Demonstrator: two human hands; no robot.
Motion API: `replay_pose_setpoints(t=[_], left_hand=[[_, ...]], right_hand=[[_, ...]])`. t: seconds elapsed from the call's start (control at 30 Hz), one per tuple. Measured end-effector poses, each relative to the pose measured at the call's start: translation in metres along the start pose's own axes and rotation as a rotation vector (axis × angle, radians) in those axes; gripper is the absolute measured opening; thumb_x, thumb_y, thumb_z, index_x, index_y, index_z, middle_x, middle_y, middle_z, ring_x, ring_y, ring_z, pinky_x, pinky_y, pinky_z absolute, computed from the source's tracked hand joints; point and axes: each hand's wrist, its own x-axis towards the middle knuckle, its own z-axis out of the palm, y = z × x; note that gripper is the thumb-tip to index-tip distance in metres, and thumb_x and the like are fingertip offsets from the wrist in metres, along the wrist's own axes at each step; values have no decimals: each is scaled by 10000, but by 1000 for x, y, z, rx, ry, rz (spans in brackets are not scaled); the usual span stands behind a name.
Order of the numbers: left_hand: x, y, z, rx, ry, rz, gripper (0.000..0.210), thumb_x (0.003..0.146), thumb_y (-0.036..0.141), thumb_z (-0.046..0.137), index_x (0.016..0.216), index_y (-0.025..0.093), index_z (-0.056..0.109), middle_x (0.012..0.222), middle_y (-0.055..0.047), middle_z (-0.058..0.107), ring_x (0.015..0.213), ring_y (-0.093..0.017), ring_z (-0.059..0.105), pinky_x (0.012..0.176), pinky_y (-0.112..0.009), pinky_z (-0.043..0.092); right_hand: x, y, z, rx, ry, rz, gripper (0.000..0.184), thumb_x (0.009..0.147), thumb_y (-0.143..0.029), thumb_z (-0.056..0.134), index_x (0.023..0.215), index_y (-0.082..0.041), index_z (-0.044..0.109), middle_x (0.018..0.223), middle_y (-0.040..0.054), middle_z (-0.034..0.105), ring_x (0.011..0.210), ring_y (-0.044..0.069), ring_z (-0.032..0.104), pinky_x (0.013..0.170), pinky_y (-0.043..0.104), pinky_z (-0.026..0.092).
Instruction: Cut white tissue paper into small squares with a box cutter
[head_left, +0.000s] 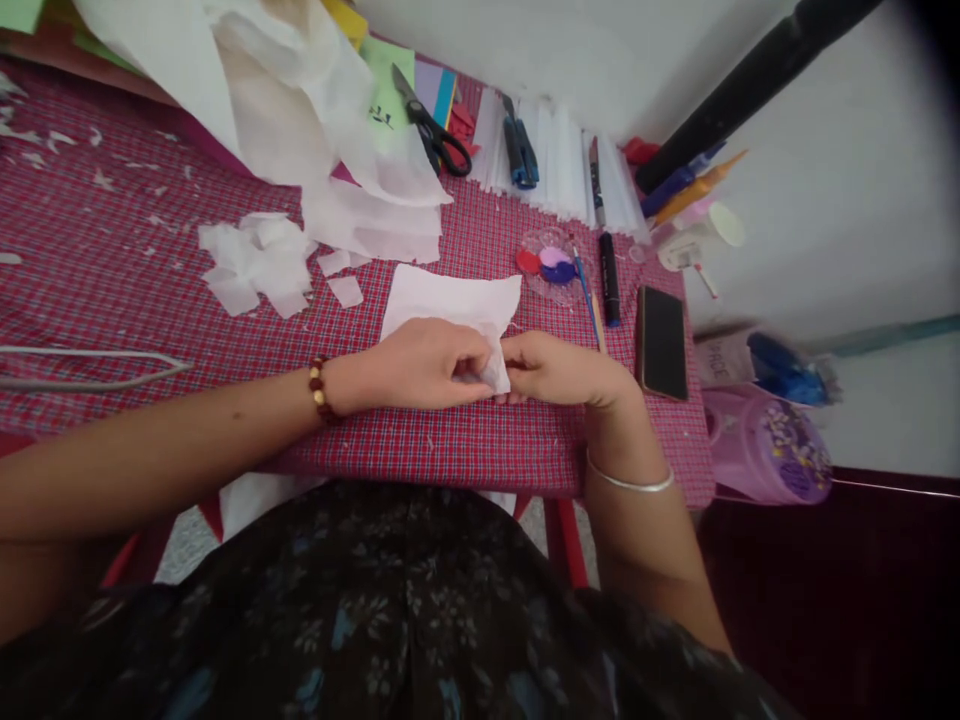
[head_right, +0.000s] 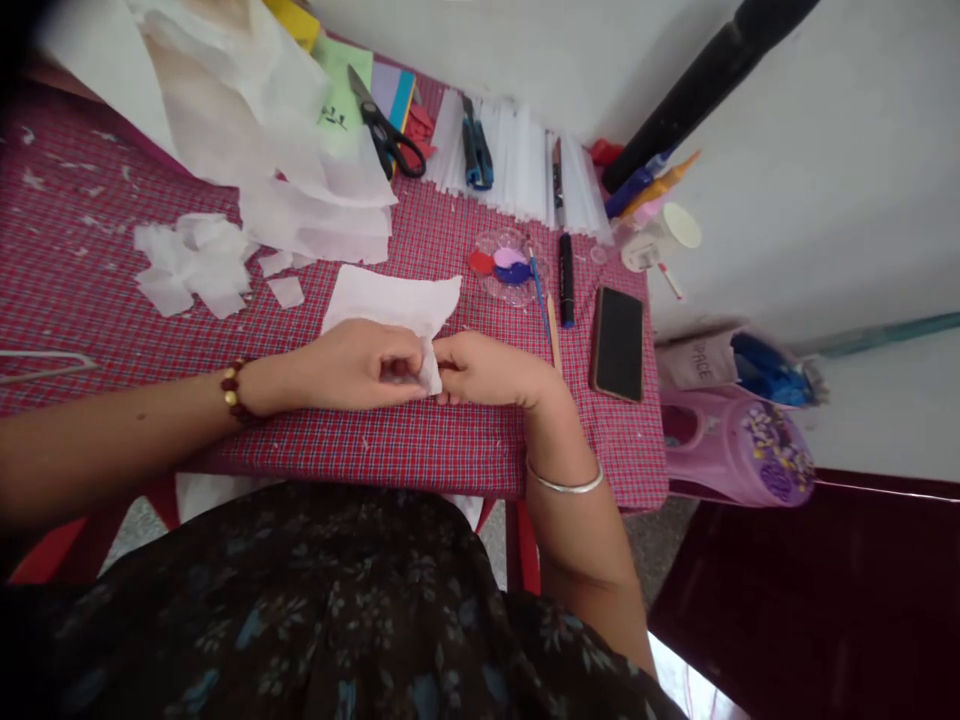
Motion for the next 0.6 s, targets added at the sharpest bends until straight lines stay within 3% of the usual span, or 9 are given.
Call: replay_pose_setpoints(t=[0.1,0.3,0.43,0.6], left_hand=[[-1,4,5,58,115,0,160,782,247,639,663,174,561,639,18,581,577,-97,462,575,-252,286],[-2,4,1,-206,374,-44,117,798,144,553,685,171,565,636,21,610,576,-80,508,571,-216,360],[-2,6,0,-339,436,-34,137,771,121,549,644,170,528,587,44,562,524,-56,454,509,-182,332],[-5,9,0,-286,464,-2,148,759,97,558,631,165,529,563,58,528,517,-48,428,508,-175,318]], right_hand=[[6,5,3,127,38,-30,75,851,-184,564,821,-171,631,700,0,698,608,111,667,577,231,535],[14,3,13,349,407,-184,103,895,-291,641,857,-197,619,729,-14,683,622,102,659,597,238,536],[9,-4,13,392,413,-242,164,862,-330,728,881,-217,611,750,-28,669,646,104,652,628,252,540],[7,-6,13,391,442,-250,231,851,-390,763,876,-215,614,780,-20,669,655,102,646,633,257,540]])
